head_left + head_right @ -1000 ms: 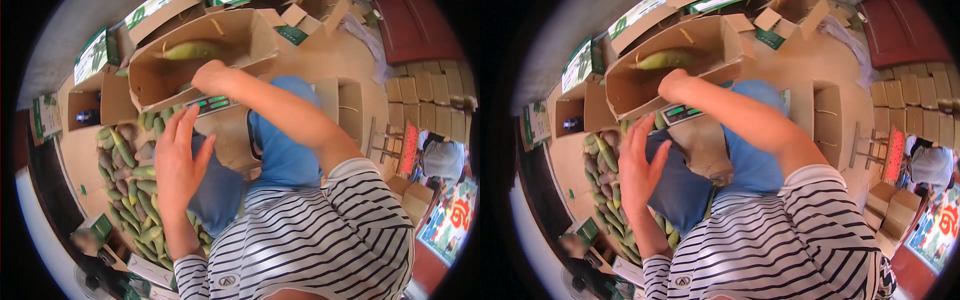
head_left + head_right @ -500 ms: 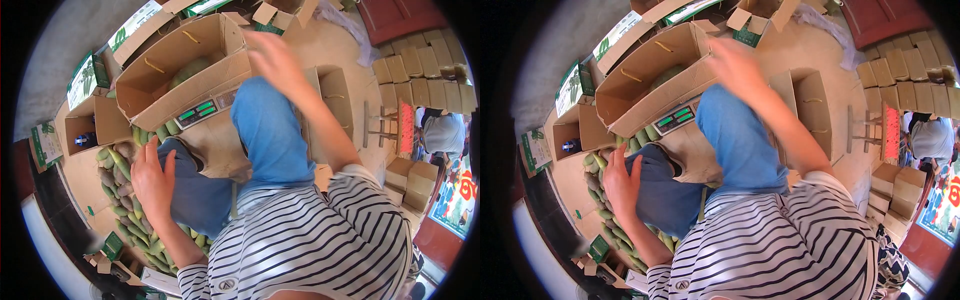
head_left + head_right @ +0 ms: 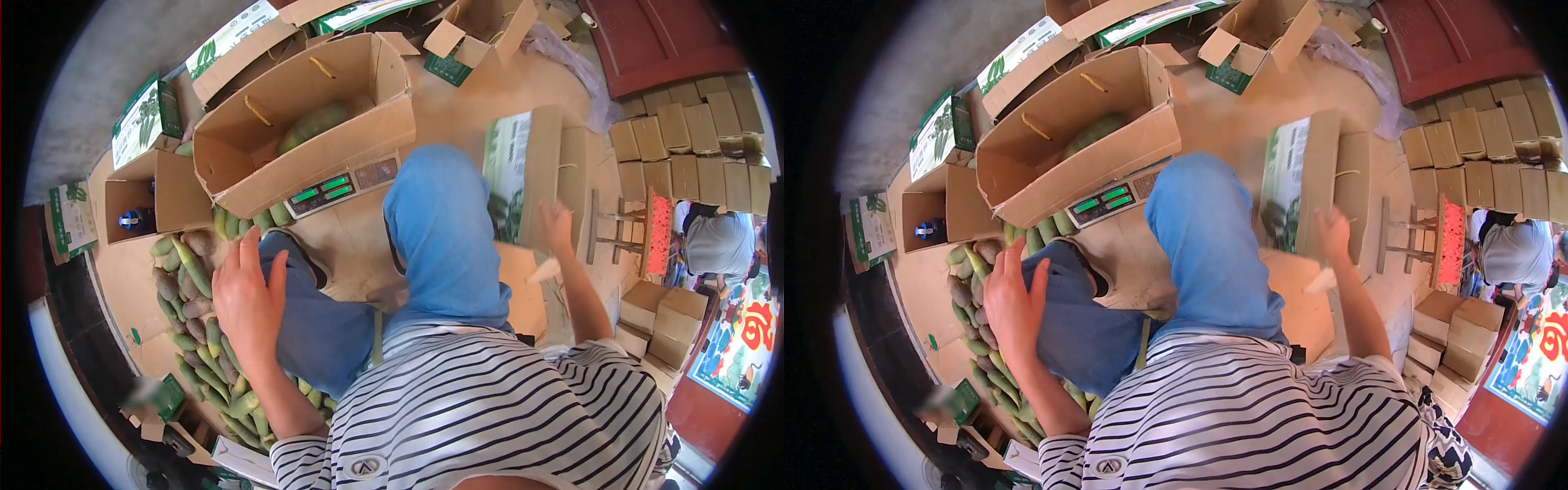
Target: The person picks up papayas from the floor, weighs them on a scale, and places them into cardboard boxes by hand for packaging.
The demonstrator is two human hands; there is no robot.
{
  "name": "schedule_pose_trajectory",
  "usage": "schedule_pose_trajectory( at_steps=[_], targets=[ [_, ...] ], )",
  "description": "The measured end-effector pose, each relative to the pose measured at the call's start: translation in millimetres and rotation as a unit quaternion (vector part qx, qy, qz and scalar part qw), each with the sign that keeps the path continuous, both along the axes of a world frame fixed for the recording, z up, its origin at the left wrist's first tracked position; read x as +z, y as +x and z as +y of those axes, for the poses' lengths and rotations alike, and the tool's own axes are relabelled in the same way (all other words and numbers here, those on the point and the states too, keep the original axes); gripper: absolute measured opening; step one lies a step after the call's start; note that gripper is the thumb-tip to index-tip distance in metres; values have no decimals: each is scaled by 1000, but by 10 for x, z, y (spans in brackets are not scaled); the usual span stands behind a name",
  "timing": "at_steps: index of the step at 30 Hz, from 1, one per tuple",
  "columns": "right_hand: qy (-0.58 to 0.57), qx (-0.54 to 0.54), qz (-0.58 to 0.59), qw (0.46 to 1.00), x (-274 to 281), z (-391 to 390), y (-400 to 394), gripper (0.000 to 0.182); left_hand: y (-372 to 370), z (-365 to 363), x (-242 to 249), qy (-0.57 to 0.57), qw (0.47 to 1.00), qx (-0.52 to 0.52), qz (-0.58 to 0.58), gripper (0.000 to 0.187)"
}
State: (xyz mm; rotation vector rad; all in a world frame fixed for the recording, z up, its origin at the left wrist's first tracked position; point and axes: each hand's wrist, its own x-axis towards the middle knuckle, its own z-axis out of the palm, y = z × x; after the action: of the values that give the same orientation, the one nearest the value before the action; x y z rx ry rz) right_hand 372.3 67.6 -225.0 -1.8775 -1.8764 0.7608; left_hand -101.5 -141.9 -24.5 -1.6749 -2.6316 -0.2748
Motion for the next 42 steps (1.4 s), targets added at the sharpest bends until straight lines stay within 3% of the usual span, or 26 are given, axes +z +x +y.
schedule_pose_trajectory(
  at_steps=[4, 5, 8, 10, 12, 13, 16, 17, 19, 23, 25, 26, 29, 31, 34, 35, 38, 41, 42],
  targets=[
    [106, -3, -19, 994, 98, 1200, -316, 33, -1, -3, 20, -5, 1000, 14, -12, 36],
    [99, 5, -114, 989, 16, 1607, -329, 39, -6, -6, 18, -6, 1000, 17, -12, 36],
    [97, -10, -137, 986, 127, 2327, -837, 39, -17, -16, 24, -7, 1000, 19, -10, 36],
    [39, -9, -113, 993, -92, 2766, -1040, 38, -32, -25, 13, -3, 1000, 20, -10, 36],
    [75, -35, -101, 991, -245, 2805, -1323, 41, -42, -28, 9, 4, 1000, 20, -17, 36],
    [93, -48, -95, 990, -281, 2765, -1486, 43, -46, -34, 8, 8, 999, 21, -23, 35],
    [111, 60, -92, 988, -236, 2419, -1758, 39, -52, -26, 15, 9, 999, 24, -32, 35],
    [168, 107, -56, 978, -109, 2141, -1881, 36, -49, -45, 17, 6, 999, 28, -35, 34],
    [281, 194, 17, 940, 393, 1515, -2088, 31, -55, -41, 20, 9, 999, 21, -34, 34],
    [240, 340, 158, 896, 1298, 634, -2524, 34, -58, -39, 8, 9, 999, 19, -30, 33],
    [321, 472, 137, 810, 1839, 152, -2736, 35, -66, -57, -10, 20, 999, 16, -30, 34],
    [377, 534, 154, 741, 2083, -108, -2851, 35, -58, -59, -18, 22, 999, 19, -31, 34],
    [331, 584, 354, 651, 2524, -934, -3034, 21, -10, -50, -25, 24, 998, 30, -41, 34],
    [275, 607, 429, 610, 2723, -1190, -3147, 28, -14, -57, -57, 39, 999, 18, -25, 34],
    [337, 588, 531, 509, 2704, -1416, -3343, 40, 49, -49, -53, 81, 997, -8, -13, 33],
    [331, 577, 549, 505, 2697, -1492, -3366, 38, 57, -50, -69, 121, 992, -29, -11, 32],
    [292, 602, 482, 566, 2704, -1573, -3367, 28, 56, -101, -177, 333, 941, -40, -41, 31],
    [224, 650, 359, 631, 2581, -1328, -3339, 21, -74, -414, -458, 426, 902, 60, -36, 30],
    [203, 660, 319, 650, 2471, -1146, -3375, 21, -127, -589, -539, 406, 905, 110, -65, 28]
  ],
)
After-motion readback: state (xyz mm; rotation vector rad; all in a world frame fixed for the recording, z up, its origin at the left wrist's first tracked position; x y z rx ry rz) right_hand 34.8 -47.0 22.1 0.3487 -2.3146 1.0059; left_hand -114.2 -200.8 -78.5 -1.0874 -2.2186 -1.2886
